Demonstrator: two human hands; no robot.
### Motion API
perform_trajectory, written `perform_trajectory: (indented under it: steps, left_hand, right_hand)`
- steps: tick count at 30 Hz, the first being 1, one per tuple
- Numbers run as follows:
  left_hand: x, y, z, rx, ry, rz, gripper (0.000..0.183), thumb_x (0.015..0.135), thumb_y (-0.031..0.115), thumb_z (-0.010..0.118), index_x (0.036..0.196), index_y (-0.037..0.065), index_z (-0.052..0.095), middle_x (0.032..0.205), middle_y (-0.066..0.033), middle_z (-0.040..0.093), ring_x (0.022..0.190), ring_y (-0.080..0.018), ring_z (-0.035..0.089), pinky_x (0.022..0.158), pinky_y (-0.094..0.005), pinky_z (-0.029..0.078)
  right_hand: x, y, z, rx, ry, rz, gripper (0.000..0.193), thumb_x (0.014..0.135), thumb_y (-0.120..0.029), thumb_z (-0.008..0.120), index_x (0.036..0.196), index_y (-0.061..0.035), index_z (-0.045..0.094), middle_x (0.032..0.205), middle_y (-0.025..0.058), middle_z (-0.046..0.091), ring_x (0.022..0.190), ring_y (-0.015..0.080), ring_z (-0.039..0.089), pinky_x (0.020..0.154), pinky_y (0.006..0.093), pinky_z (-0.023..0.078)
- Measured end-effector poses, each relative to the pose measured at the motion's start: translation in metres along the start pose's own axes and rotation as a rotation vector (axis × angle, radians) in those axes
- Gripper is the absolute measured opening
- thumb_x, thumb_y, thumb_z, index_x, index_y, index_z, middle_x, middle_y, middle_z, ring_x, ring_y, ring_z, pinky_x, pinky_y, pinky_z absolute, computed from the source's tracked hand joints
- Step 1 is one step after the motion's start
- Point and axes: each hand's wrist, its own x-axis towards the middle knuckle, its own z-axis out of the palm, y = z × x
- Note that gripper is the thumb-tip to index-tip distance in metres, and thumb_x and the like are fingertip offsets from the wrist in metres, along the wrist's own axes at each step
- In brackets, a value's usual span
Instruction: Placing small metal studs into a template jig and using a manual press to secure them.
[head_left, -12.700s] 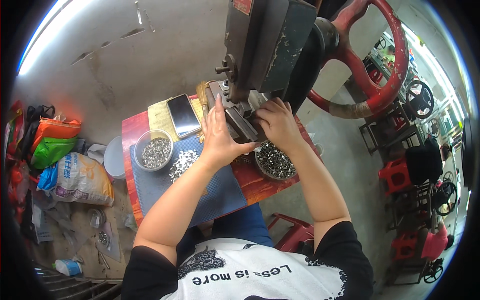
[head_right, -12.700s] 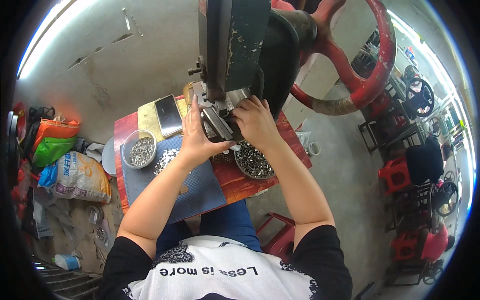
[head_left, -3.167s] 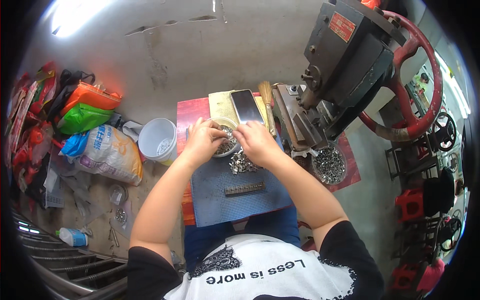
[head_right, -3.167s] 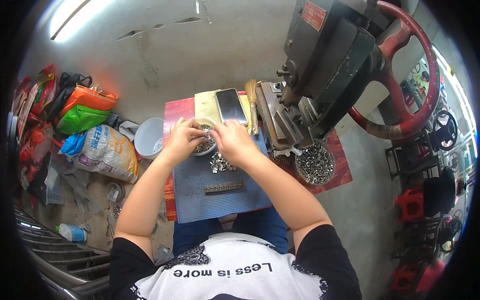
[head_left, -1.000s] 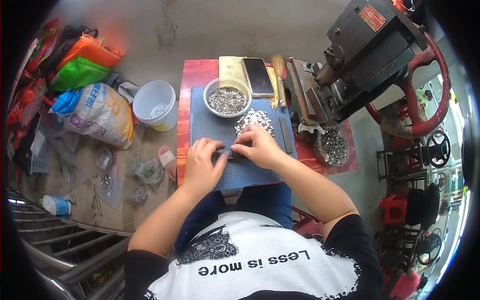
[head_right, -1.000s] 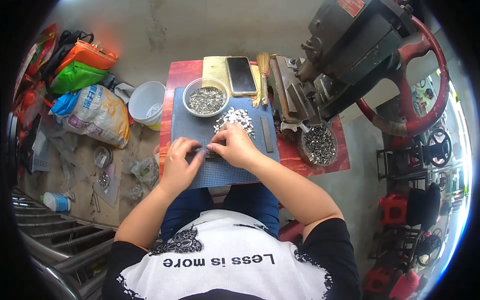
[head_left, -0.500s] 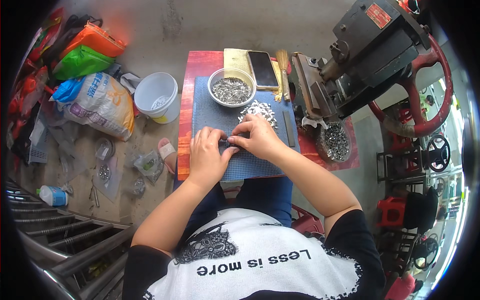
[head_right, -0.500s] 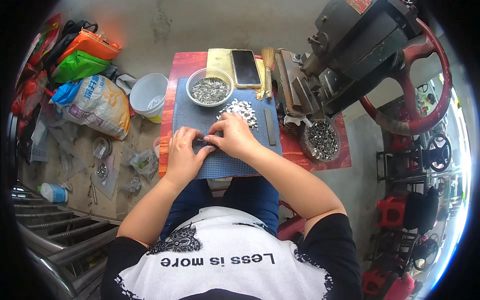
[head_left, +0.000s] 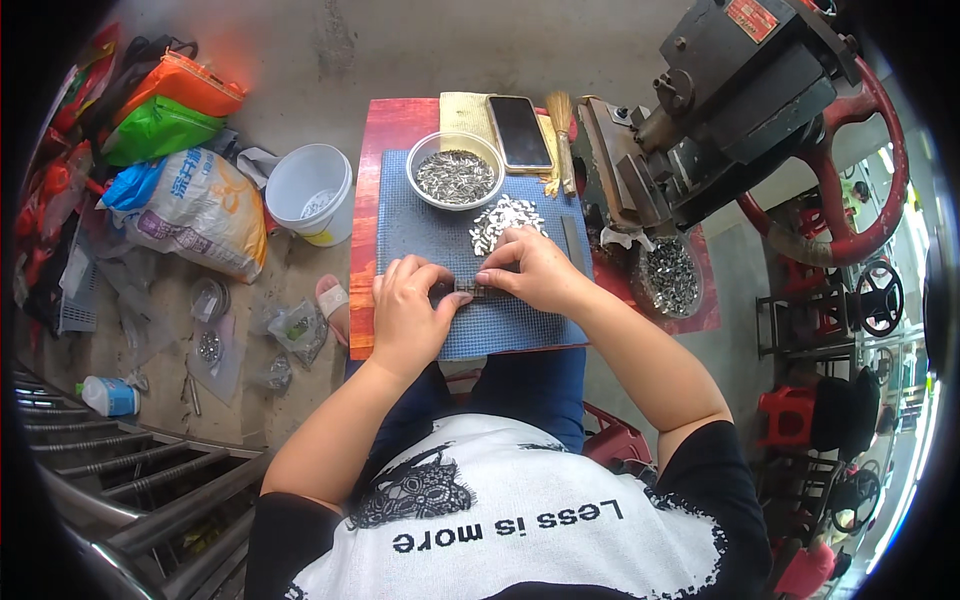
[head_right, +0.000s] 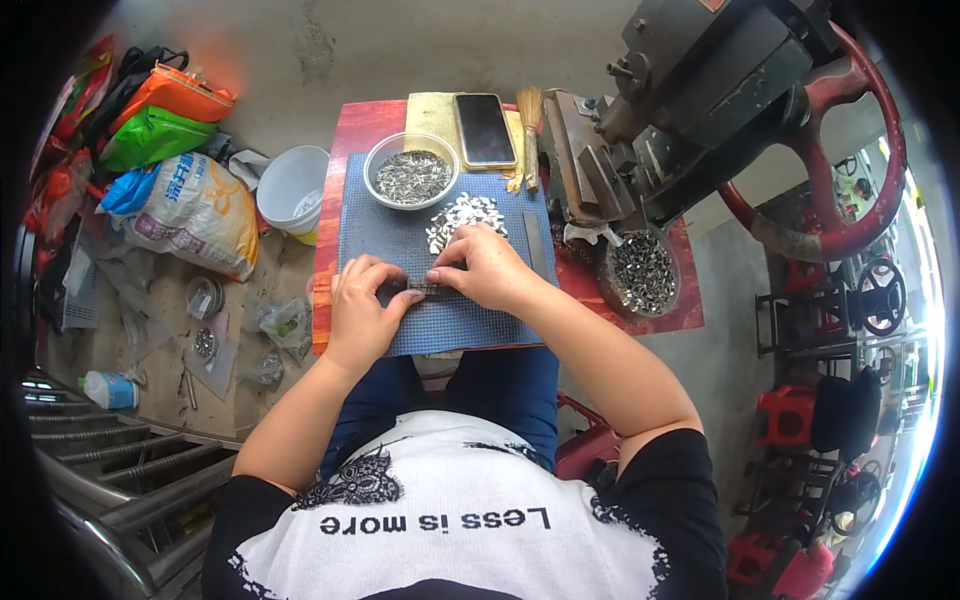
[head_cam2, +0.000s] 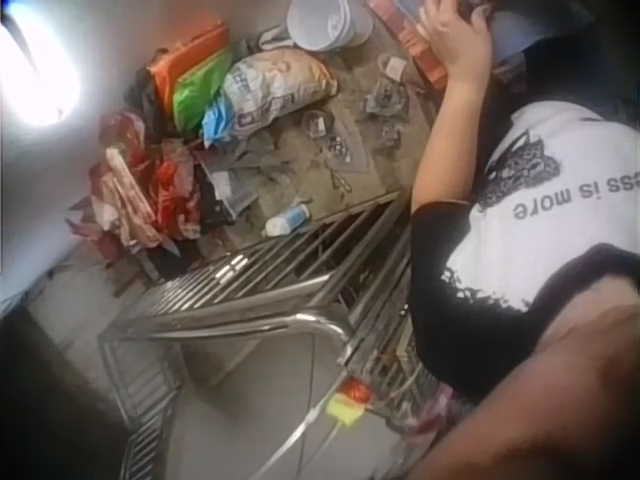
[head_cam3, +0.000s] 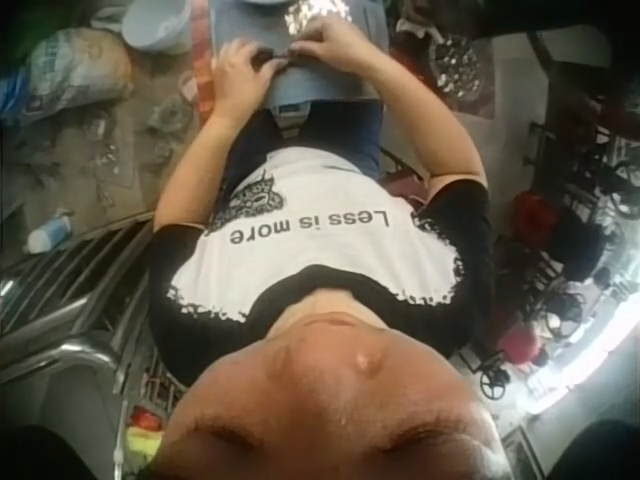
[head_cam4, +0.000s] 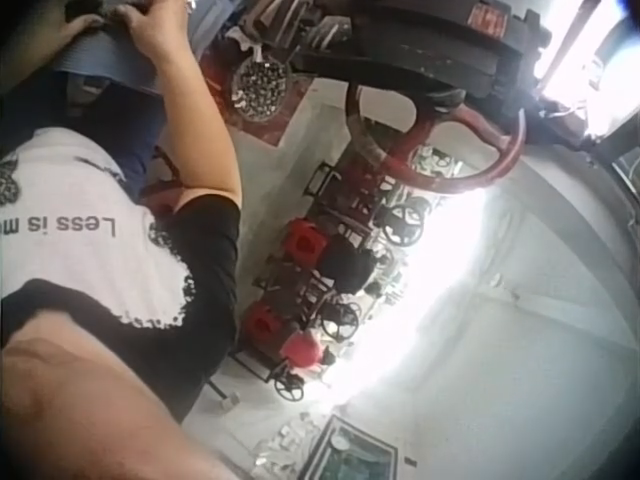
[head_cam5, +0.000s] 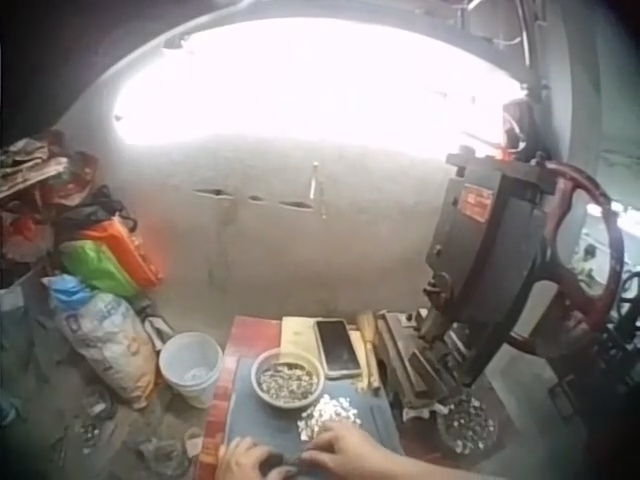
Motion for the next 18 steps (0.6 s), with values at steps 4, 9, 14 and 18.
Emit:
perform_trajectory:
  steps: [4,9,14,18]
  left_hand:
    - [-0.001,-0.001,0.0,0.008,0.001,-0.002,0.022,0.075,0.024,0.083,0.086,0.009,0.072,0.094,-0.0039,0.064,0.098,-0.0251,0.059,0.089,-0.0405,0.039]
    - [0.0,-0.002,0.0,0.001,0.002,0.004,0.022,0.075,0.024,0.083,0.087,0.009,0.073,0.094,-0.0037,0.064,0.099,-0.0248,0.059,0.089,-0.0402,0.039]
    - [0.0,0.0,0.0,0.012,-0.002,0.006,0.022,0.075,0.024,0.084,0.087,0.009,0.073,0.094,-0.0037,0.064,0.099,-0.0247,0.058,0.088,-0.0392,0.039]
    - [-0.001,0.001,-0.002,0.015,-0.003,0.0,0.022,0.075,0.024,0.084,0.087,0.009,0.073,0.094,-0.0036,0.064,0.098,-0.0245,0.058,0.087,-0.0389,0.039]
  right_hand:
    - [0.005,-0.009,0.004,-0.026,-0.018,0.06,0.019,0.083,-0.026,0.081,0.089,-0.0089,0.077,0.093,0.0083,0.064,0.097,0.026,0.057,0.088,0.038,0.046]
    - [0.004,-0.011,0.007,-0.046,0.004,0.025,0.02,0.082,-0.027,0.082,0.091,-0.0106,0.076,0.095,0.0081,0.063,0.102,0.0279,0.055,0.092,0.0399,0.045]
    - [-0.005,-0.001,-0.004,-0.079,0.004,0.018,0.018,0.082,-0.026,0.081,0.092,-0.0118,0.076,0.098,0.0073,0.063,0.104,0.0274,0.054,0.094,0.0399,0.045]
    - [-0.01,0.0,-0.012,-0.066,-0.016,0.036,0.018,0.083,-0.026,0.081,0.094,-0.0121,0.078,0.099,0.0061,0.062,0.107,0.0271,0.054,0.096,0.0396,0.044]
